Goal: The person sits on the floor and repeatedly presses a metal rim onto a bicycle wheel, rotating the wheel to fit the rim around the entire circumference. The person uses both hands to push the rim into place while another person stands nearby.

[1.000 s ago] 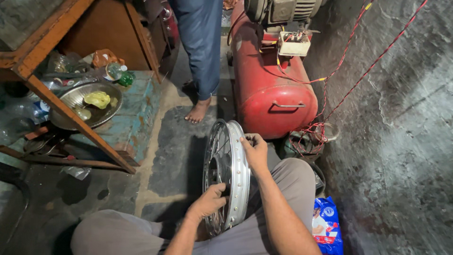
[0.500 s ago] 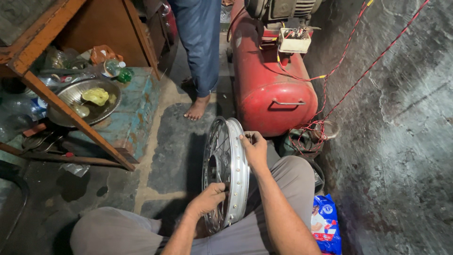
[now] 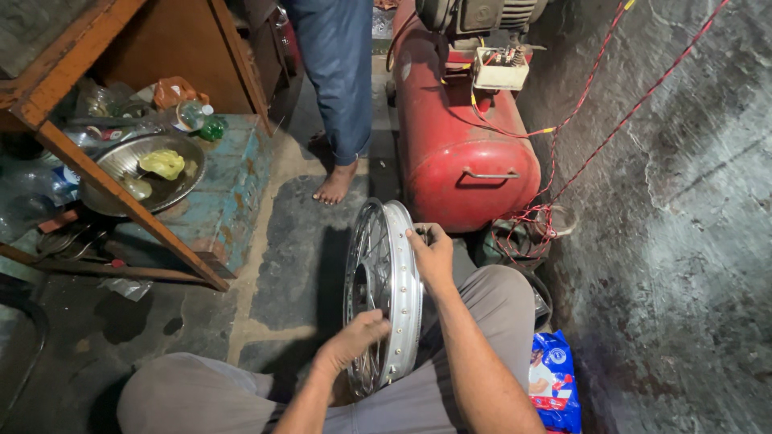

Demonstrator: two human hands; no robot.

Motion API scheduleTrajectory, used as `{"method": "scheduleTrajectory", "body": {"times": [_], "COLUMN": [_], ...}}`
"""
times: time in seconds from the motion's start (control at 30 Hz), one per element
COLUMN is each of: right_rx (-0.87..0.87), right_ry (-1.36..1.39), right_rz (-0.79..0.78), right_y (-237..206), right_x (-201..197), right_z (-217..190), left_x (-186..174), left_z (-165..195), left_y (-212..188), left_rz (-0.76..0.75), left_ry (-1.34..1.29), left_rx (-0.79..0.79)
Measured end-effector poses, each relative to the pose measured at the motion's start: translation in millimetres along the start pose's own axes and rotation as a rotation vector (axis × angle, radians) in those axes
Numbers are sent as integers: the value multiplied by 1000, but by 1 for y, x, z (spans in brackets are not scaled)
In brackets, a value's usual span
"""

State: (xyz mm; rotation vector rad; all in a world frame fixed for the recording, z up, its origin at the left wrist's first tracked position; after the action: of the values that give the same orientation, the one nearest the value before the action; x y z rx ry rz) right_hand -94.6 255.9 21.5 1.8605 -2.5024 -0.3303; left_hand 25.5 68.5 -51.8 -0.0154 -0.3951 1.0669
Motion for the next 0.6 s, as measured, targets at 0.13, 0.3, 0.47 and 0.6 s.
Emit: {"method": "scheduleTrajectory", "body": {"times": [0.13,0.3,0.47,0.6], "right_rx": [-36,-45,-95,-120], "right_ry": [47,15,-79,10], "right_rz": [-32,-124,-223,-262], "right_y": [0,-5,-10,-7], "right_x": [1,5,15,28], "right_z": [-1,1,6,9], "left_x": [34,35,9,-13], "left_z": [29,11,-2,25], "left_y": [-11,-8,6,33], "left_rz": [-64,131,361,374], "left_ry": [489,261,-63,-344], "left_rx": [23,133,106,-17]}}
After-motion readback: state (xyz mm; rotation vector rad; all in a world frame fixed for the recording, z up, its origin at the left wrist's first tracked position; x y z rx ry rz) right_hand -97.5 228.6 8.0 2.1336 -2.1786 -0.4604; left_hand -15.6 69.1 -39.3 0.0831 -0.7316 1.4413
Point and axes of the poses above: each hand's wrist, its own y-axis towards the middle knuckle, its own x-axis out of the palm, z = x × y, the point moved 4 cm from there along y, towards the middle knuckle, and after that the axes turned 11 degrees about -y, right-handed, at the moved point
